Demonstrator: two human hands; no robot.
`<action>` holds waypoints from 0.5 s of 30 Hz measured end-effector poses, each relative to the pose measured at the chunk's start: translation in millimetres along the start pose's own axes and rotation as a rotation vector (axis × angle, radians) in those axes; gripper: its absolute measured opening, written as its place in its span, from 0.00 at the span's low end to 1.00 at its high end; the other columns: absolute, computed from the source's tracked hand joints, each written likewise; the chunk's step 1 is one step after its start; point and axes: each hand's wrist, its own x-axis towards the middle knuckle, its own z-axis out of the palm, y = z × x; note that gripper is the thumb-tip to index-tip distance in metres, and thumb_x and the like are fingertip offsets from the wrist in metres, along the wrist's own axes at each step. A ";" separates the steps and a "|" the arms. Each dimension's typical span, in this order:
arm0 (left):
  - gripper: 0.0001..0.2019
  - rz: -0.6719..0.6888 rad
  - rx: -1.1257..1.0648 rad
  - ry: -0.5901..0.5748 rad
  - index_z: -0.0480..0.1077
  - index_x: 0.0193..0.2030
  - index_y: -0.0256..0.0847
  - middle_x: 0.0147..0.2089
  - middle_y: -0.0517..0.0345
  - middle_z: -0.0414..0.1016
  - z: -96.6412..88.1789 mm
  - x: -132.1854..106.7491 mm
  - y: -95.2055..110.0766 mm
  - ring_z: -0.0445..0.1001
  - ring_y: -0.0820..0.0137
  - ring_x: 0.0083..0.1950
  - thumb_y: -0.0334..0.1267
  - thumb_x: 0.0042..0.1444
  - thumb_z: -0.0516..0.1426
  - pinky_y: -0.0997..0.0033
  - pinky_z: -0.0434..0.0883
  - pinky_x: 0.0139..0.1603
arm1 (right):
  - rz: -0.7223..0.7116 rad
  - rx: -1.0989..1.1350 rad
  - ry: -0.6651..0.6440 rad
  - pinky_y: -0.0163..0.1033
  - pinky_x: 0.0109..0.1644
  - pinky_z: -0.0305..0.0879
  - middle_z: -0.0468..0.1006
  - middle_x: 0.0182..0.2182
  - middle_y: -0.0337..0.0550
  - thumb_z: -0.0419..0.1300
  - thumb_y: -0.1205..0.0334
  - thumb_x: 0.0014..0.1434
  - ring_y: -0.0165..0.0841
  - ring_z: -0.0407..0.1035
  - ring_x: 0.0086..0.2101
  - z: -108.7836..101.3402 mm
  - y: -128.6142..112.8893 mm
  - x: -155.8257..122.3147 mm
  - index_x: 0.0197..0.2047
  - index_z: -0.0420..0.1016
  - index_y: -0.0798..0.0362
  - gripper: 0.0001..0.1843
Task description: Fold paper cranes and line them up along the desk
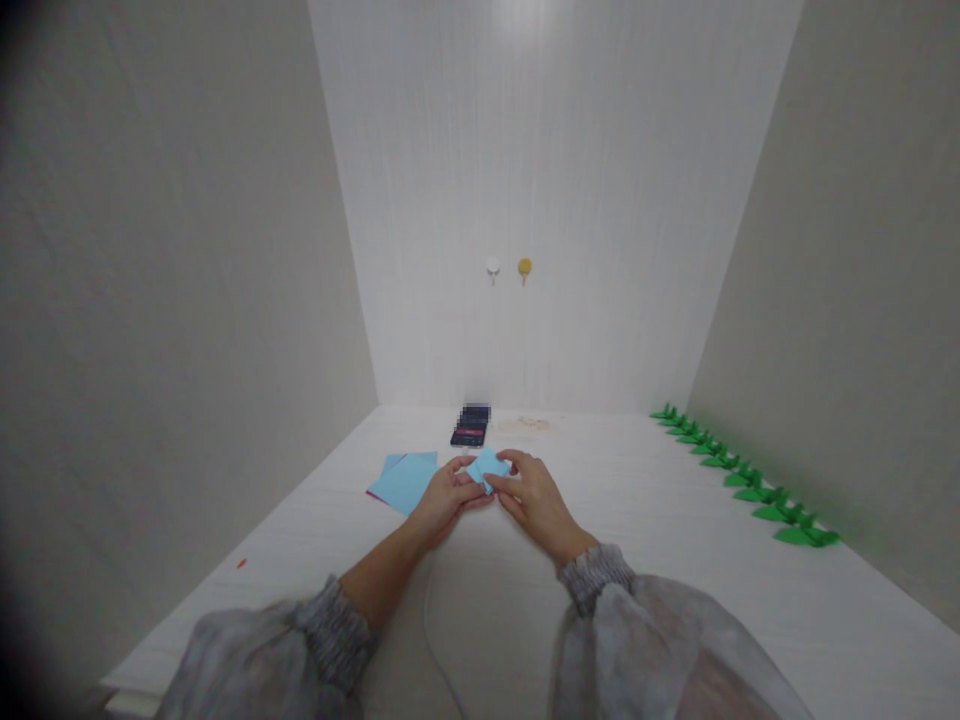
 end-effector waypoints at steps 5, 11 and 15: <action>0.26 -0.009 -0.003 -0.003 0.57 0.40 0.38 0.30 0.57 0.74 1.2 -0.7 1.5 0.73 0.69 0.34 0.29 0.33 0.63 0.63 0.68 0.42 | 0.012 -0.017 -0.032 0.44 0.40 0.60 0.64 0.46 0.47 0.54 0.67 0.53 0.34 0.61 0.37 -1.8 -1.6 1.7 0.43 0.71 0.45 0.15; 0.28 -0.022 0.012 0.003 0.57 0.41 0.38 0.29 0.60 0.73 3.1 -2.8 3.4 0.73 0.70 0.33 0.28 0.31 0.63 0.63 0.68 0.42 | 0.010 -0.005 -0.062 0.44 0.40 0.59 0.66 0.44 0.47 0.54 0.66 0.52 0.34 0.61 0.36 -4.6 -4.5 3.5 0.43 0.71 0.45 0.14; 0.29 -0.013 0.000 -0.001 0.56 0.42 0.38 0.26 0.63 0.71 2.9 -2.8 2.5 0.72 0.72 0.31 0.26 0.31 0.62 0.64 0.68 0.42 | 0.003 -0.034 -0.089 0.43 0.40 0.58 0.66 0.43 0.48 0.54 0.67 0.52 0.34 0.61 0.35 -5.2 -4.9 3.4 0.43 0.71 0.46 0.15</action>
